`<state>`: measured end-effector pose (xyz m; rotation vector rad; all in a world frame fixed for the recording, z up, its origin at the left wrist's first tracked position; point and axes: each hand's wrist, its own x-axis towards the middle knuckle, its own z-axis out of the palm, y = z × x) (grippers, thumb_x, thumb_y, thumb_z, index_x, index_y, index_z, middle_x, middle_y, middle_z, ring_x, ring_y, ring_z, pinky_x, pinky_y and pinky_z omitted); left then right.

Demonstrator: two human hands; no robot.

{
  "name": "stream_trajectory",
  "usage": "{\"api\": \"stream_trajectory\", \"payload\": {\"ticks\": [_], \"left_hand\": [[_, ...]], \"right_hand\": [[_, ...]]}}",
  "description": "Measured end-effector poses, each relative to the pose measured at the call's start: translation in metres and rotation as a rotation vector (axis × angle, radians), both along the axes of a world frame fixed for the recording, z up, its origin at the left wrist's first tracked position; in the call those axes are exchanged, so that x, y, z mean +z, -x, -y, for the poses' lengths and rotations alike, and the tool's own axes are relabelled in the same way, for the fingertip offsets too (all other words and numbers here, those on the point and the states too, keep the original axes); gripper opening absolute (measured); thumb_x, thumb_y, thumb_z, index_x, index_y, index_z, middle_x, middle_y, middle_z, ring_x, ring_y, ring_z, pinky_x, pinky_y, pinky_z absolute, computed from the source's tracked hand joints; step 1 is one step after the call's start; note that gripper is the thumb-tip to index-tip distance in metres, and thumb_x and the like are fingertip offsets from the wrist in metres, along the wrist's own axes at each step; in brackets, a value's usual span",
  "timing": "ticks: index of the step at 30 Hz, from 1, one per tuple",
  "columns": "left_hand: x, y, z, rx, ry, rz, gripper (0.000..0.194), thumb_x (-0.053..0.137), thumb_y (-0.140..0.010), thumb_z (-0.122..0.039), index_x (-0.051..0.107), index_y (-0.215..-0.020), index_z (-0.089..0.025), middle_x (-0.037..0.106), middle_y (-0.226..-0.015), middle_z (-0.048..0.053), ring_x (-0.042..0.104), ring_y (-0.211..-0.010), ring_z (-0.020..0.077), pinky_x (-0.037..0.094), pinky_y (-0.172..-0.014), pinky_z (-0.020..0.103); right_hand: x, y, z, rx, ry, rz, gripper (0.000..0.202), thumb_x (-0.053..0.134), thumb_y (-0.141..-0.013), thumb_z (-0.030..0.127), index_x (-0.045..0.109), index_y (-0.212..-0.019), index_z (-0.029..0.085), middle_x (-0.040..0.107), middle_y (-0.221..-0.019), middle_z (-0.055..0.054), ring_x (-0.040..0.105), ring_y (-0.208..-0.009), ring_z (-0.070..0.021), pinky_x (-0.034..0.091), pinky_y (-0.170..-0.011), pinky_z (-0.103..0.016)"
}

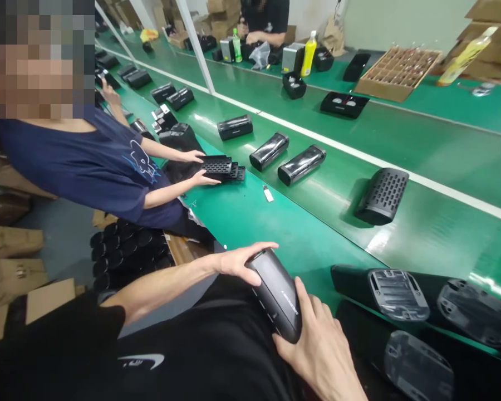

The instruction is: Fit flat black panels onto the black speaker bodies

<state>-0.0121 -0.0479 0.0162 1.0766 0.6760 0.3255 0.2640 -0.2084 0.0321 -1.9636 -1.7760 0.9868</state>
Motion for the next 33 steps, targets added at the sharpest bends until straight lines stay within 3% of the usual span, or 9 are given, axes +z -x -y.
{"api": "stream_trajectory", "payload": {"ticks": [3, 6, 9, 12, 17, 23, 25, 29, 33], "left_hand": [[-0.006, 0.004, 0.015, -0.031, -0.002, -0.083, 0.097, 0.093, -0.063, -0.046, 0.05, -0.149, -0.031, 0.06, -0.128, 0.006, 0.058, -0.109, 0.025, 0.047, -0.094, 0.037], [-0.014, 0.01, 0.026, 0.054, -0.012, -0.065, 0.096, 0.092, -0.06, -0.047, 0.051, -0.144, -0.029, 0.059, -0.124, 0.006, 0.057, -0.105, 0.024, 0.047, -0.091, 0.035], [-0.017, 0.016, 0.027, 0.069, 0.016, -0.054, 0.092, 0.089, -0.062, -0.046, 0.051, -0.143, -0.029, 0.058, -0.127, 0.006, 0.056, -0.108, 0.0243, 0.046, -0.092, 0.035], [-0.014, 0.018, 0.027, 0.058, 0.007, -0.058, 0.09, 0.088, -0.065, -0.046, 0.049, -0.145, -0.029, 0.056, -0.133, 0.007, 0.056, -0.112, 0.025, 0.047, -0.095, 0.037], [-0.01, 0.02, 0.031, 0.069, -0.089, -0.079, 0.087, 0.088, -0.067, -0.046, 0.051, -0.144, -0.027, 0.057, -0.134, 0.008, 0.057, -0.11, 0.0242, 0.047, -0.096, 0.037], [-0.017, 0.018, 0.034, 0.16, -0.039, -0.158, 0.082, 0.085, -0.07, -0.052, 0.053, -0.141, -0.024, 0.062, -0.121, 0.005, 0.059, -0.104, 0.0229, 0.047, -0.095, 0.036], [-0.018, 0.018, 0.031, 0.136, -0.019, -0.181, 0.082, 0.082, -0.073, -0.056, 0.051, -0.143, -0.025, 0.063, -0.12, 0.005, 0.059, -0.106, 0.0236, 0.047, -0.098, 0.038], [-0.015, 0.021, 0.025, 0.001, -0.072, -0.177, 0.099, 0.087, -0.069, -0.054, 0.041, -0.152, -0.029, 0.056, -0.138, 0.009, 0.058, -0.117, 0.0267, 0.047, -0.102, 0.041], [-0.009, 0.023, 0.029, 0.022, -0.129, -0.19, 0.1, 0.09, -0.066, -0.05, 0.044, -0.151, -0.029, 0.056, -0.137, 0.009, 0.059, -0.113, 0.0261, 0.049, -0.1, 0.04]], "right_hand": [[-0.013, -0.005, 0.016, -0.085, 0.046, -0.164, 0.105, 0.087, -0.062, 0.062, 0.049, -0.156, 0.037, 0.063, -0.14, -0.013, 0.063, -0.12, -0.0459, 0.048, -0.099, -0.066], [-0.02, -0.006, 0.034, -0.322, 0.092, -0.437, 0.109, 0.085, -0.066, 0.066, 0.04, -0.159, 0.031, 0.052, -0.154, -0.014, 0.052, -0.137, -0.0438, 0.039, -0.113, -0.063], [-0.014, 0.006, 0.047, -0.501, 0.157, -0.65, 0.106, 0.081, -0.073, 0.067, 0.035, -0.16, 0.029, 0.047, -0.158, -0.014, 0.044, -0.144, -0.0419, 0.036, -0.116, -0.058], [-0.001, 0.022, 0.049, -0.592, 0.151, -0.688, 0.093, 0.081, -0.076, 0.064, 0.041, -0.154, 0.031, 0.044, -0.16, -0.011, 0.041, -0.146, -0.0402, 0.033, -0.119, -0.055], [0.013, 0.035, 0.049, -0.648, 0.118, -0.675, 0.08, 0.081, -0.077, 0.062, 0.051, -0.141, 0.027, 0.054, -0.148, -0.011, 0.052, -0.133, -0.0385, 0.043, -0.11, -0.048], [0.001, 0.036, 0.04, -0.67, 0.126, -0.713, 0.076, 0.077, -0.077, 0.067, 0.054, -0.137, 0.026, 0.058, -0.136, -0.01, 0.055, -0.124, -0.0361, 0.042, -0.106, -0.046], [-0.003, 0.034, 0.038, -0.653, 0.163, -0.666, 0.078, 0.073, -0.079, 0.071, 0.053, -0.141, 0.028, 0.057, -0.139, -0.009, 0.055, -0.124, -0.0362, 0.039, -0.109, -0.048], [-0.003, 0.031, 0.043, -0.6, 0.148, -0.611, 0.089, 0.072, -0.079, 0.073, 0.044, -0.152, 0.03, 0.05, -0.152, -0.011, 0.049, -0.135, -0.0386, 0.034, -0.114, -0.052], [0.003, 0.036, 0.051, -0.581, 0.096, -0.557, 0.086, 0.077, -0.077, 0.069, 0.047, -0.146, 0.028, 0.052, -0.149, -0.011, 0.05, -0.135, -0.038, 0.04, -0.11, -0.048]]}}
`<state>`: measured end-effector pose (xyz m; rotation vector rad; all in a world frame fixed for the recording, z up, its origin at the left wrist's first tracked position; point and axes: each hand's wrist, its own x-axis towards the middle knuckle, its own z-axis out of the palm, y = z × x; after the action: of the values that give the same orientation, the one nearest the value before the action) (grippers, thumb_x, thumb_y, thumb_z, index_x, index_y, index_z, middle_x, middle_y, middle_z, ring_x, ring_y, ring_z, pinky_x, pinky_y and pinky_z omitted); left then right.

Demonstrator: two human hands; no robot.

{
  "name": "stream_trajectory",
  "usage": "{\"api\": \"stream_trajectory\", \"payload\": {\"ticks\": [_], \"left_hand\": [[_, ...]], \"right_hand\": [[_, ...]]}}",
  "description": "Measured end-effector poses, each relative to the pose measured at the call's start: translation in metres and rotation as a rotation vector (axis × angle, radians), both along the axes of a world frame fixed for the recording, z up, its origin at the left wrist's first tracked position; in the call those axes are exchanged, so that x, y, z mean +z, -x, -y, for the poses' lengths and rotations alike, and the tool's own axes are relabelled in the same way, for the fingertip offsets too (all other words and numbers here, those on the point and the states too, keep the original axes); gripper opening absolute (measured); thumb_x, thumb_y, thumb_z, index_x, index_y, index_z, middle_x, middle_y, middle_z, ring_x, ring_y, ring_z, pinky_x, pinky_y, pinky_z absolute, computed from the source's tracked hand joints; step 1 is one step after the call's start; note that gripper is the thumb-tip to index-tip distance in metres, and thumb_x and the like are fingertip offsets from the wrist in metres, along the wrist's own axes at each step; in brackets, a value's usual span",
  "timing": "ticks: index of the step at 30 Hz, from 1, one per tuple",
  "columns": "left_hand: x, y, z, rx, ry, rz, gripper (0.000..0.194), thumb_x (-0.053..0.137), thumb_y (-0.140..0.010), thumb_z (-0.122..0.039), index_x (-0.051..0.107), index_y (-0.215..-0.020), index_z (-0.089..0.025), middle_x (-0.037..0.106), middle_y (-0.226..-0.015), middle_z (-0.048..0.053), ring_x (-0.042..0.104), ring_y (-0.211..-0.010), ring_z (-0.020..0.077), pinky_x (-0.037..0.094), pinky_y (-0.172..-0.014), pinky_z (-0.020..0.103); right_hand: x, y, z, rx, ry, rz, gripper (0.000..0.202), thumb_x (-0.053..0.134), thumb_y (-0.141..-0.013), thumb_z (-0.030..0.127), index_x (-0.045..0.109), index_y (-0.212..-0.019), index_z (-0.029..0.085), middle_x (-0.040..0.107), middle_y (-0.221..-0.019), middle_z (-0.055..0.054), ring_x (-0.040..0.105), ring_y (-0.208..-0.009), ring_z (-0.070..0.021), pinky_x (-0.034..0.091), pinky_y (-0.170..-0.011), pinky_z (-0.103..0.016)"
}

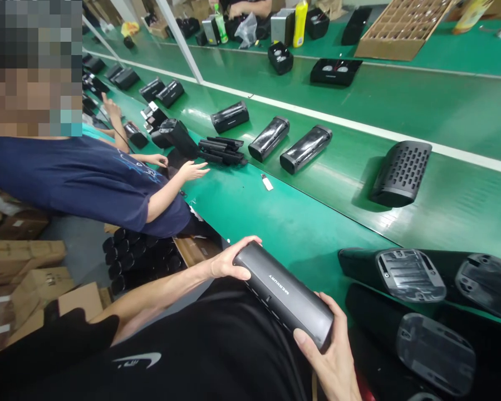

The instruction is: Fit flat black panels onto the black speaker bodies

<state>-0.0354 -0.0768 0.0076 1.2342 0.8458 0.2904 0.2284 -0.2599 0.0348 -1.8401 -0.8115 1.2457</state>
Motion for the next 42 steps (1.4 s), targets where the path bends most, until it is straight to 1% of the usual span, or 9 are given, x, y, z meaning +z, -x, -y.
{"api": "stream_trajectory", "payload": {"ticks": [7, 12, 15, 20, 23, 25, 30, 37, 42], "left_hand": [[-0.009, -0.005, 0.008, 0.168, 0.079, -0.05, 0.088, 0.089, -0.063, -0.049, 0.053, -0.14, -0.026, 0.062, -0.117, 0.003, 0.058, -0.101, 0.0214, 0.048, -0.094, 0.035], [-0.011, -0.006, 0.0, 0.09, 0.098, -0.083, 0.091, 0.088, -0.065, -0.053, 0.049, -0.144, -0.029, 0.06, -0.109, 0.001, 0.056, -0.095, 0.0186, 0.047, -0.088, 0.033], [-0.008, -0.007, -0.001, 0.124, 0.082, -0.083, 0.088, 0.088, -0.064, -0.052, 0.053, -0.141, -0.028, 0.061, -0.107, 0.0, 0.056, -0.094, 0.0183, 0.047, -0.088, 0.032], [0.003, -0.008, -0.011, 0.09, 0.031, -0.171, 0.088, 0.086, -0.067, -0.056, 0.056, -0.144, -0.027, 0.063, -0.129, 0.006, 0.058, -0.121, 0.0289, 0.046, -0.105, 0.041], [0.003, -0.007, -0.018, 0.049, 0.022, -0.158, 0.099, 0.089, -0.066, -0.055, 0.049, -0.154, -0.029, 0.054, -0.151, 0.008, 0.049, -0.14, 0.0337, 0.038, -0.117, 0.045], [-0.001, -0.006, -0.017, 0.08, 0.029, -0.111, 0.101, 0.091, -0.066, -0.053, 0.048, -0.155, -0.03, 0.055, -0.151, 0.007, 0.051, -0.137, 0.033, 0.039, -0.117, 0.045], [-0.014, -0.005, -0.007, 0.182, 0.089, -0.088, 0.093, 0.09, -0.066, -0.052, 0.054, -0.148, -0.028, 0.066, -0.125, 0.004, 0.061, -0.112, 0.0256, 0.048, -0.105, 0.04], [-0.012, -0.002, -0.017, 0.108, 0.082, -0.081, 0.099, 0.09, -0.066, -0.051, 0.05, -0.154, -0.03, 0.064, -0.135, 0.005, 0.059, -0.124, 0.0298, 0.045, -0.11, 0.042], [-0.014, -0.007, -0.019, 0.146, 0.031, -0.08, 0.092, 0.09, -0.065, -0.051, 0.058, -0.148, -0.027, 0.065, -0.138, 0.005, 0.059, -0.127, 0.0327, 0.043, -0.114, 0.043]], "right_hand": [[-0.009, 0.005, -0.011, -0.132, 0.055, -0.226, 0.08, 0.079, -0.074, 0.067, 0.052, -0.139, 0.028, 0.059, -0.132, -0.008, 0.059, -0.115, -0.0318, 0.045, -0.099, -0.042], [-0.016, 0.0, -0.014, -0.093, 0.109, -0.181, 0.085, 0.078, -0.072, 0.072, 0.054, -0.142, 0.031, 0.059, -0.134, -0.008, 0.059, -0.116, -0.0336, 0.047, -0.1, -0.044], [-0.022, -0.001, -0.011, -0.104, 0.103, -0.19, 0.085, 0.078, -0.073, 0.072, 0.054, -0.144, 0.03, 0.061, -0.132, -0.008, 0.061, -0.115, -0.0354, 0.052, -0.095, -0.044], [-0.036, -0.004, -0.012, -0.098, 0.163, -0.257, 0.08, 0.077, -0.077, 0.069, 0.053, -0.144, 0.034, 0.062, -0.13, -0.008, 0.065, -0.111, -0.0367, 0.057, -0.089, -0.045], [-0.039, -0.002, -0.014, -0.144, 0.161, -0.366, 0.078, 0.077, -0.08, 0.065, 0.049, -0.146, 0.036, 0.062, -0.131, -0.007, 0.066, -0.111, -0.0342, 0.056, -0.092, -0.045], [-0.041, 0.002, -0.014, -0.173, 0.126, -0.403, 0.076, 0.078, -0.081, 0.062, 0.048, -0.145, 0.036, 0.061, -0.131, -0.006, 0.065, -0.112, -0.0322, 0.055, -0.094, -0.044], [-0.046, 0.009, -0.014, -0.173, 0.089, -0.348, 0.077, 0.078, -0.08, 0.062, 0.05, -0.145, 0.03, 0.061, -0.132, -0.008, 0.065, -0.115, -0.033, 0.056, -0.091, -0.042], [-0.034, 0.02, -0.019, -0.274, 0.11, -0.392, 0.081, 0.085, -0.072, 0.061, 0.054, -0.142, 0.033, 0.062, -0.128, -0.005, 0.063, -0.11, -0.0281, 0.052, -0.094, -0.037], [-0.039, 0.015, -0.017, -0.211, 0.1, -0.313, 0.081, 0.081, -0.074, 0.066, 0.053, -0.142, 0.033, 0.062, -0.129, -0.006, 0.062, -0.111, -0.0305, 0.051, -0.096, -0.042]]}}
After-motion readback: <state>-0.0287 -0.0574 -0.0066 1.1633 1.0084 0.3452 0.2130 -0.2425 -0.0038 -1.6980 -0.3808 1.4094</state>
